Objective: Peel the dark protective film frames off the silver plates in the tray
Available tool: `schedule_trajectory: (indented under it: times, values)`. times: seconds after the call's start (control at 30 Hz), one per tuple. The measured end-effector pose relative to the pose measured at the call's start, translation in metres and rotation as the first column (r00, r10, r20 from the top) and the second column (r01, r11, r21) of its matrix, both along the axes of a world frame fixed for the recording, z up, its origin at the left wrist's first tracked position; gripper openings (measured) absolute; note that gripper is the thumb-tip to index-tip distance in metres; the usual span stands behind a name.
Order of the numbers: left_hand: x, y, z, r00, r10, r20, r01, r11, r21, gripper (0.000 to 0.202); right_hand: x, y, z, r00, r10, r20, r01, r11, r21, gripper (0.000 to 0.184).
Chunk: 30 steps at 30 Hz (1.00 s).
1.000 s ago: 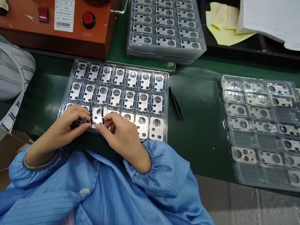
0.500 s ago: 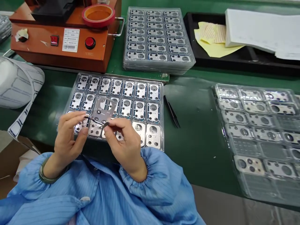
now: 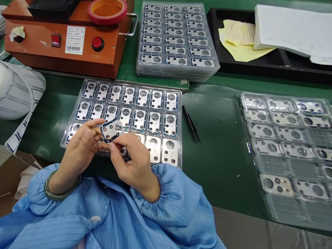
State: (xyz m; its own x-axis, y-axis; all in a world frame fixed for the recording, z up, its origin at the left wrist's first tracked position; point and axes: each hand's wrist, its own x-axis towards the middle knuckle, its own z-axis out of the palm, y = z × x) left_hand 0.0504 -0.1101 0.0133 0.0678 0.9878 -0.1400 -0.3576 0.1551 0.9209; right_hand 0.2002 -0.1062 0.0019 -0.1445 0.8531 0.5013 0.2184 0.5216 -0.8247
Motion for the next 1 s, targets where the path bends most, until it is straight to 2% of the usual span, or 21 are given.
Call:
schedule_trajectory:
  times: [0.1, 0.2, 0.3, 0.43, 0.6, 0.73, 0.9, 1.0]
  values:
    - [0.003, 0.002, -0.001, 0.999, 0.008, -0.037, -0.01, 0.999, -0.045, 0.03, 0.0, 0.001, 0.002, 0.999, 0.01, 0.052, -0.014, 0.997, 0.074, 0.019]
    - [0.005, 0.001, -0.002, 0.998, 0.032, -0.05, -0.035, 0.998, -0.051, 0.023, 0.0, 0.001, 0.002, 0.994, -0.069, 0.084, 0.059, 0.991, 0.119, 0.016]
    - [0.007, -0.001, -0.003, 0.999, 0.05, -0.018, -0.05, 0.998, -0.029, 0.016, -0.001, 0.0, 0.0, 0.984, -0.151, 0.093, 0.139, 0.982, 0.128, 0.016]
    - [0.011, -0.002, -0.004, 0.997, 0.071, 0.029, -0.071, 0.997, 0.001, 0.015, -0.003, -0.001, -0.004, 0.977, -0.191, 0.094, 0.181, 0.978, 0.104, 0.018]
    - [0.012, -0.003, -0.004, 0.998, 0.069, -0.009, -0.069, 0.998, 0.009, 0.021, -0.003, -0.001, -0.006, 0.978, -0.194, 0.078, 0.186, 0.978, 0.099, 0.019]
    - [0.011, -0.004, -0.005, 0.997, 0.07, 0.026, -0.07, 0.998, -0.009, 0.025, -0.002, -0.002, -0.006, 0.98, -0.188, 0.061, 0.181, 0.978, 0.101, 0.021]
    - [0.011, -0.005, -0.006, 0.997, 0.072, 0.01, -0.072, 0.997, 0.004, 0.017, -0.003, -0.002, -0.005, 0.979, -0.194, 0.065, 0.184, 0.974, 0.131, 0.022]
    - [0.01, -0.006, -0.006, 0.991, 0.107, -0.077, -0.103, 0.993, 0.051, 0.015, -0.004, -0.002, -0.005, 0.977, -0.196, 0.079, 0.183, 0.972, 0.144, 0.021]
